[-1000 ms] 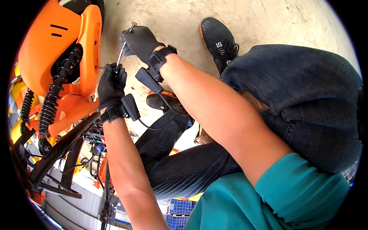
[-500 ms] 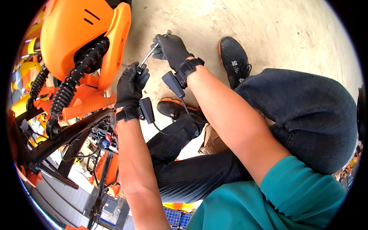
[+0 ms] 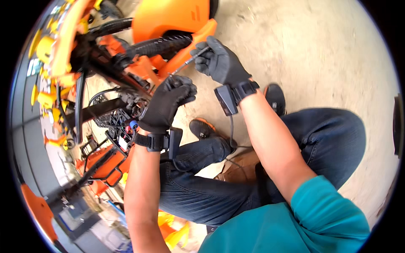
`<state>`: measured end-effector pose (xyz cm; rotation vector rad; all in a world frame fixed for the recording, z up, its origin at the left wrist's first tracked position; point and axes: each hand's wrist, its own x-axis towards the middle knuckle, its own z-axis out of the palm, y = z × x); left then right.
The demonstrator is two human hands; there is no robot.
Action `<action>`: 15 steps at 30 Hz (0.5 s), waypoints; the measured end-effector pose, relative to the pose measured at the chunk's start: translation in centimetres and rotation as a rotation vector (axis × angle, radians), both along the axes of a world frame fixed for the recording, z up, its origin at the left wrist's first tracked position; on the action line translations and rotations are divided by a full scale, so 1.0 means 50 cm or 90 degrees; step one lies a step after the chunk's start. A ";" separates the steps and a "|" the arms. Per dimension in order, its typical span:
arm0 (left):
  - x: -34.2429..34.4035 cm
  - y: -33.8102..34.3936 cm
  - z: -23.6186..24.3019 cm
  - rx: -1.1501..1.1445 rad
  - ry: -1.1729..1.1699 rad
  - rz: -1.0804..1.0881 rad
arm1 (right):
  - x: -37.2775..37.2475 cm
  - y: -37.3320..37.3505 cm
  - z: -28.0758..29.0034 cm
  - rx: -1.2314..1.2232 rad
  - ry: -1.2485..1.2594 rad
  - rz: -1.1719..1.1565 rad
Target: The person uses a screwdriver to manipulate a small component on the side of an orange scooter, then handles a small black part near the frame by hand.
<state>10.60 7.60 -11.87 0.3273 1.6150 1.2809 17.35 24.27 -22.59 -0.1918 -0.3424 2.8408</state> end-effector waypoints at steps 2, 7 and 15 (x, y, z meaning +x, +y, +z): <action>0.015 0.009 0.035 0.030 0.044 -0.019 | 0.016 0.031 0.069 0.052 0.025 -0.007; 0.040 -0.008 0.122 0.130 0.176 -0.019 | 0.013 0.082 0.300 0.372 -0.031 -0.012; 0.071 0.015 0.154 0.175 0.269 0.049 | 0.046 0.064 0.456 0.985 -0.133 0.132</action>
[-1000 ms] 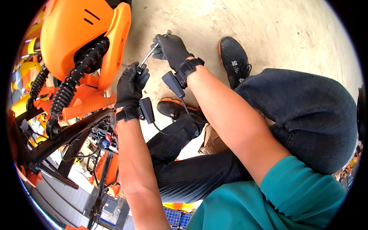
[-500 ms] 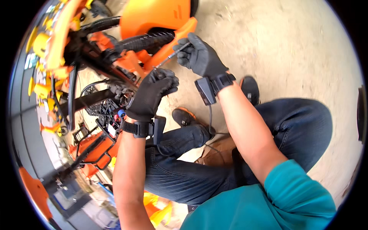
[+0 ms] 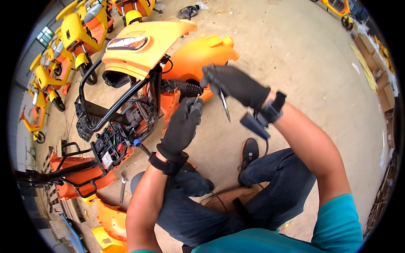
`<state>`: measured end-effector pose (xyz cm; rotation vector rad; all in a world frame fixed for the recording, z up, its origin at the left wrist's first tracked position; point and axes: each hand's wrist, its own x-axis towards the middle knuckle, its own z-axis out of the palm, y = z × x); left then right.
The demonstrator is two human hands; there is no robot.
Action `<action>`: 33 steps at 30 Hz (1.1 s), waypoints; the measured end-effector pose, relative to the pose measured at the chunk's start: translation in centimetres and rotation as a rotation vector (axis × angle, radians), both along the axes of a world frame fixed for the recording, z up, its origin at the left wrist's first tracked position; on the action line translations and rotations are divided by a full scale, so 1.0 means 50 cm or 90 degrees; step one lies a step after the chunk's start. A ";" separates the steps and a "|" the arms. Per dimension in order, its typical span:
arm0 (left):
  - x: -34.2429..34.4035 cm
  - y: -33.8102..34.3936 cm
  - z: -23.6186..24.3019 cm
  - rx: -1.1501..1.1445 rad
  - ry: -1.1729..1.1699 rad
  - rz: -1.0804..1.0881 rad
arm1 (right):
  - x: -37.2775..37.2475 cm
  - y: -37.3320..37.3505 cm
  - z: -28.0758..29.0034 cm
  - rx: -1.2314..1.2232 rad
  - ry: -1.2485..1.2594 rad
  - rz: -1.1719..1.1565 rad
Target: The person uses a screwdriver to manipulate a small component on the side of an orange scooter, then handles a small black part near the frame by hand.
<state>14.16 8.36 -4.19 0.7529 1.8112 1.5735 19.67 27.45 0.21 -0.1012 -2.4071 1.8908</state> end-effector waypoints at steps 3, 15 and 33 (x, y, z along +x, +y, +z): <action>0.020 0.007 -0.009 0.009 0.171 0.024 | 0.045 -0.035 -0.010 -0.072 -0.097 -0.054; 0.012 -0.011 -0.005 0.101 0.307 0.034 | 0.066 -0.078 -0.018 -0.088 -0.177 -0.099; 0.033 -0.001 -0.021 0.084 0.392 0.083 | 0.084 -0.081 -0.046 -0.146 -0.198 -0.040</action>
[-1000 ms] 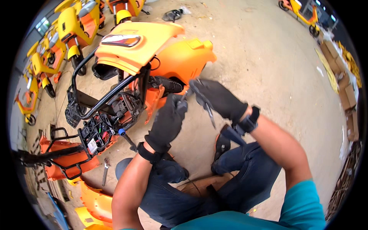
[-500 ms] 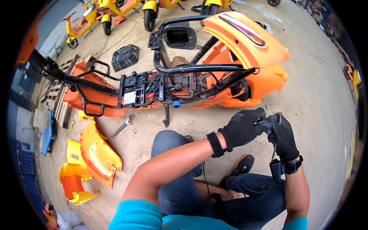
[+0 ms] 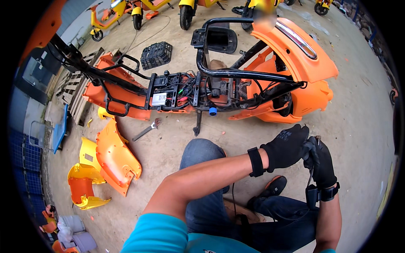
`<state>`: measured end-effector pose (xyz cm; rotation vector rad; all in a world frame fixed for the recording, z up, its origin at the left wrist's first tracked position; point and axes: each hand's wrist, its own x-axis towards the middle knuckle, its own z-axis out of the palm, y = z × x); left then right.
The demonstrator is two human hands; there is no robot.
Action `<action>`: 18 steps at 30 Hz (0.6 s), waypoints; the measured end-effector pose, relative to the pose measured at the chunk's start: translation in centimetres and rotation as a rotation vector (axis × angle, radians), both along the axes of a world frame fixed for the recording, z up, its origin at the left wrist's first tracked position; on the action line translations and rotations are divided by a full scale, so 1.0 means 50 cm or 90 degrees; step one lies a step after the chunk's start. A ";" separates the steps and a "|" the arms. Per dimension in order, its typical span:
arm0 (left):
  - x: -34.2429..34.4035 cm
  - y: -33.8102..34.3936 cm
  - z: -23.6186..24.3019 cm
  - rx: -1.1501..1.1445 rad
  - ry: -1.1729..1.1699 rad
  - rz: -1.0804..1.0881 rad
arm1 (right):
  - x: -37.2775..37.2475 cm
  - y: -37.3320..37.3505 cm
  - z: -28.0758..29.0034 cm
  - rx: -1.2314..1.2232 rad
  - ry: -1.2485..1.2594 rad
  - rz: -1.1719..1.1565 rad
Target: The person uses a screwdriver to manipulate a small component on the side of an orange scooter, then handles a small black part near the frame by hand.
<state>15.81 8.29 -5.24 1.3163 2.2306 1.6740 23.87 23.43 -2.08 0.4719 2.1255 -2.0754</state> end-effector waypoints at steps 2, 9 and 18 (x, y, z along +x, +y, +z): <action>-0.004 0.001 -0.008 0.003 -0.002 -0.014 | 0.000 -0.002 -0.001 0.003 0.007 0.009; -0.021 0.001 -0.024 0.040 0.007 0.018 | -0.013 0.052 -0.016 0.039 0.059 -0.139; -0.031 0.006 -0.025 0.038 -0.467 -0.077 | -0.017 0.067 -0.018 0.040 0.040 -0.169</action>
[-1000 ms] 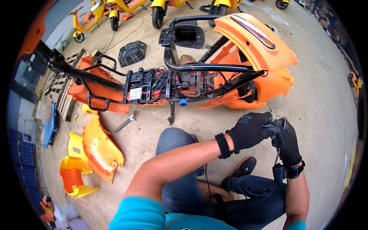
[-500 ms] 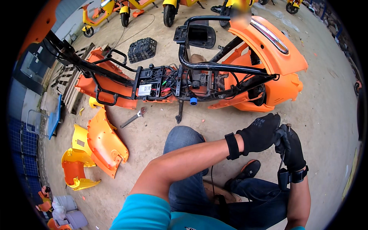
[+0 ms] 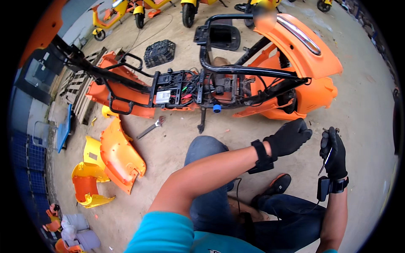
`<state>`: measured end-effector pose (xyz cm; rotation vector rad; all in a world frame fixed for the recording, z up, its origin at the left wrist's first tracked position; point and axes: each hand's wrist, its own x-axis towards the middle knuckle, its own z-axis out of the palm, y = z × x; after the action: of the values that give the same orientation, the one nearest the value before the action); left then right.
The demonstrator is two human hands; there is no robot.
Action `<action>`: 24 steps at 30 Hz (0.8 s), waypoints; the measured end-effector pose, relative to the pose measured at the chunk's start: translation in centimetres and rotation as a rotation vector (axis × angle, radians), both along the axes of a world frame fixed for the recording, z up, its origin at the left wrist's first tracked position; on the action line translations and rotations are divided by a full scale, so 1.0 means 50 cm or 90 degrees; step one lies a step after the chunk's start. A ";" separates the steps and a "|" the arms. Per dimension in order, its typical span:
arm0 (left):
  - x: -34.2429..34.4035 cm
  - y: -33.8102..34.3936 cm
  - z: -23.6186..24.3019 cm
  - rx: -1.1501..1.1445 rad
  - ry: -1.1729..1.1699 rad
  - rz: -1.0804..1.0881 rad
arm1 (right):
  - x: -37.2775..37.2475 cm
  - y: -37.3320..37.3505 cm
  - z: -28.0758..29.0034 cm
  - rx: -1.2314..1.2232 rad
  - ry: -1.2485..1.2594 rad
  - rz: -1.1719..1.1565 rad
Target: The person uses a screwdriver to manipulate a small component on the side of an orange scooter, then handles a small black part near the frame by hand.
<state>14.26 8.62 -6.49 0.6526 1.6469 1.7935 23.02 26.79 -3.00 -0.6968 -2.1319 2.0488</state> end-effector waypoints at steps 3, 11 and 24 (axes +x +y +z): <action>0.004 0.006 0.013 0.038 -0.116 -0.015 | 0.000 -0.033 0.000 -0.026 -0.033 0.024; 0.001 0.007 -0.002 0.026 -0.124 -0.066 | -0.003 -0.043 -0.030 -0.030 -0.033 0.100; 0.001 0.012 -0.028 0.147 -0.026 0.041 | 0.009 -0.081 -0.019 0.006 -0.051 0.190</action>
<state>14.31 9.20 -7.86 0.6652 1.4614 2.0498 23.47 22.75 -3.94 -0.4922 -2.4163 2.1831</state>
